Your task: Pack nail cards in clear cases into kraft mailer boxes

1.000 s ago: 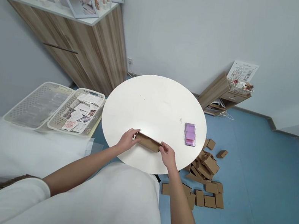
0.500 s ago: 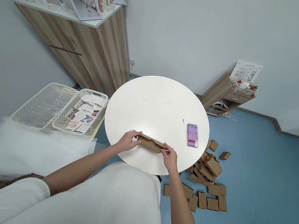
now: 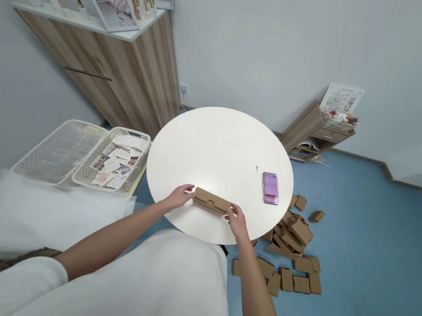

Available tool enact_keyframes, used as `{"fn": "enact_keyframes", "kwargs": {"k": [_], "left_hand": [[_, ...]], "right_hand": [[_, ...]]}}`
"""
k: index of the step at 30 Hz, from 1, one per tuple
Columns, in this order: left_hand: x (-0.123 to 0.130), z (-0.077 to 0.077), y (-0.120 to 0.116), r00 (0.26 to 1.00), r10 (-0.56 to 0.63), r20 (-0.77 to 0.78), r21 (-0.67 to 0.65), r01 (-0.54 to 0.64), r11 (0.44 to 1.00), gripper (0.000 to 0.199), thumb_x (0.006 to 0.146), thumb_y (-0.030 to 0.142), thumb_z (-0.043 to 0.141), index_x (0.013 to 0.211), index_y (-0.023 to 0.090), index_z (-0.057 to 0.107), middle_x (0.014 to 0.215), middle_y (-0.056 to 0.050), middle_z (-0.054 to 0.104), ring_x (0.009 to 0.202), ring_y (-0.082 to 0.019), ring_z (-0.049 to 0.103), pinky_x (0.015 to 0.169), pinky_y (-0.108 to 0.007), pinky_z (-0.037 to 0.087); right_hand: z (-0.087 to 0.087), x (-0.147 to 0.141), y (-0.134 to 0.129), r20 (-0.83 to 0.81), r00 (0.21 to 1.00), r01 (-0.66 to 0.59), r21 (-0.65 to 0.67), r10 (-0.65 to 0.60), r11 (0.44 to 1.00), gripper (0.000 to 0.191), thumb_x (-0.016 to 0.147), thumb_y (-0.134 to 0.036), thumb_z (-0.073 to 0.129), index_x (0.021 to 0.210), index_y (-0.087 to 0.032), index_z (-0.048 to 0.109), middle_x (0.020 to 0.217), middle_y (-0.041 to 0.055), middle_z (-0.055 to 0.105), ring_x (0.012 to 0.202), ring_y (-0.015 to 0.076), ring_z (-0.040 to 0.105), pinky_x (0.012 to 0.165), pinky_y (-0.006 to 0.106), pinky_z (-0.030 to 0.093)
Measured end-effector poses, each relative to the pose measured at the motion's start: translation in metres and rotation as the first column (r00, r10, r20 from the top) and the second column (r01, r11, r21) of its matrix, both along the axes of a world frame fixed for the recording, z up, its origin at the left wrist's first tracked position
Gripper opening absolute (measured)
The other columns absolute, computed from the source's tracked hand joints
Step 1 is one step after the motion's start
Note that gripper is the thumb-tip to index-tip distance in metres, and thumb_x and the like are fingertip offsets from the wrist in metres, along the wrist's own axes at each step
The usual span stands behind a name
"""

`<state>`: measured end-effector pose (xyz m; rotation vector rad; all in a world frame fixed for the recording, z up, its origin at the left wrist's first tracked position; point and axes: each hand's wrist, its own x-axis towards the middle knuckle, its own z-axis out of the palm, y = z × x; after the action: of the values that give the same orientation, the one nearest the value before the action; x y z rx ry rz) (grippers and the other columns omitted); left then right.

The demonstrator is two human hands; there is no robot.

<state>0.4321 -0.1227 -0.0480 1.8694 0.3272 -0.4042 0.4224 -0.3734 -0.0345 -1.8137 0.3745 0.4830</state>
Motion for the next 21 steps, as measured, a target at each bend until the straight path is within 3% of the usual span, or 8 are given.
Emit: {"fn": "enact_keyframes", "kwargs": {"k": [5,11,15,18,21], "left_hand": [[-0.010,-0.012,0.000,0.996,-0.086,0.032,-0.097,0.089,0.991,0.041,0.079,0.044,0.047,0.109,0.018,0.057,0.113,-0.008,0.059,0.101,-0.020,0.055,0.083,-0.031,0.044],[-0.013,-0.011,-0.003,0.985,-0.106,0.135,-0.062,0.116,0.991,0.032,0.079,0.023,0.047,0.109,0.022,0.057,0.112,-0.003,0.060,0.095,-0.017,0.059,0.082,-0.030,0.047],[-0.020,-0.020,-0.010,0.988,-0.100,0.118,-0.029,0.104,0.994,0.036,0.073,0.009,0.047,0.106,0.020,0.056,0.109,-0.003,0.062,0.091,-0.016,0.061,0.080,-0.029,0.049],[-0.030,-0.031,-0.020,0.995,-0.092,0.048,-0.067,0.095,0.993,0.031,0.070,0.010,0.052,0.099,0.019,0.057,0.103,-0.004,0.064,0.090,-0.016,0.062,0.077,-0.028,0.050],[-0.040,-0.040,-0.031,0.994,-0.108,-0.005,-0.085,0.107,0.991,0.023,0.071,0.017,0.056,0.094,0.019,0.056,0.099,-0.004,0.065,0.088,-0.017,0.062,0.076,-0.028,0.050]], "right_hand": [[-0.007,-0.007,0.002,-0.022,1.000,-0.003,0.007,0.003,1.000,0.052,0.073,-0.045,0.050,0.121,-0.025,0.045,0.117,0.0086,0.053,0.081,0.0180,0.064,0.069,0.031,0.047],[-0.009,-0.009,0.004,0.116,0.993,-0.004,-0.008,0.005,1.000,0.053,0.071,-0.037,0.055,0.120,-0.023,0.046,0.122,0.0087,0.051,0.097,0.0211,0.058,0.084,0.037,0.044],[-0.011,-0.019,0.007,0.161,0.984,0.065,0.036,-0.070,0.997,0.057,0.067,-0.033,0.059,0.121,-0.024,0.044,0.128,0.0074,0.047,0.112,0.0223,0.049,0.091,0.037,0.042],[-0.012,-0.032,0.005,0.125,0.983,0.130,0.055,-0.136,0.990,0.053,0.067,-0.032,0.060,0.117,-0.023,0.047,0.124,0.0083,0.050,0.114,0.0228,0.047,0.092,0.037,0.041],[-0.016,-0.044,-0.002,0.080,0.985,0.152,-0.005,-0.151,0.988,0.048,0.069,-0.034,0.058,0.115,-0.021,0.047,0.123,0.0096,0.052,0.115,0.0220,0.047,0.090,0.035,0.043]]}}
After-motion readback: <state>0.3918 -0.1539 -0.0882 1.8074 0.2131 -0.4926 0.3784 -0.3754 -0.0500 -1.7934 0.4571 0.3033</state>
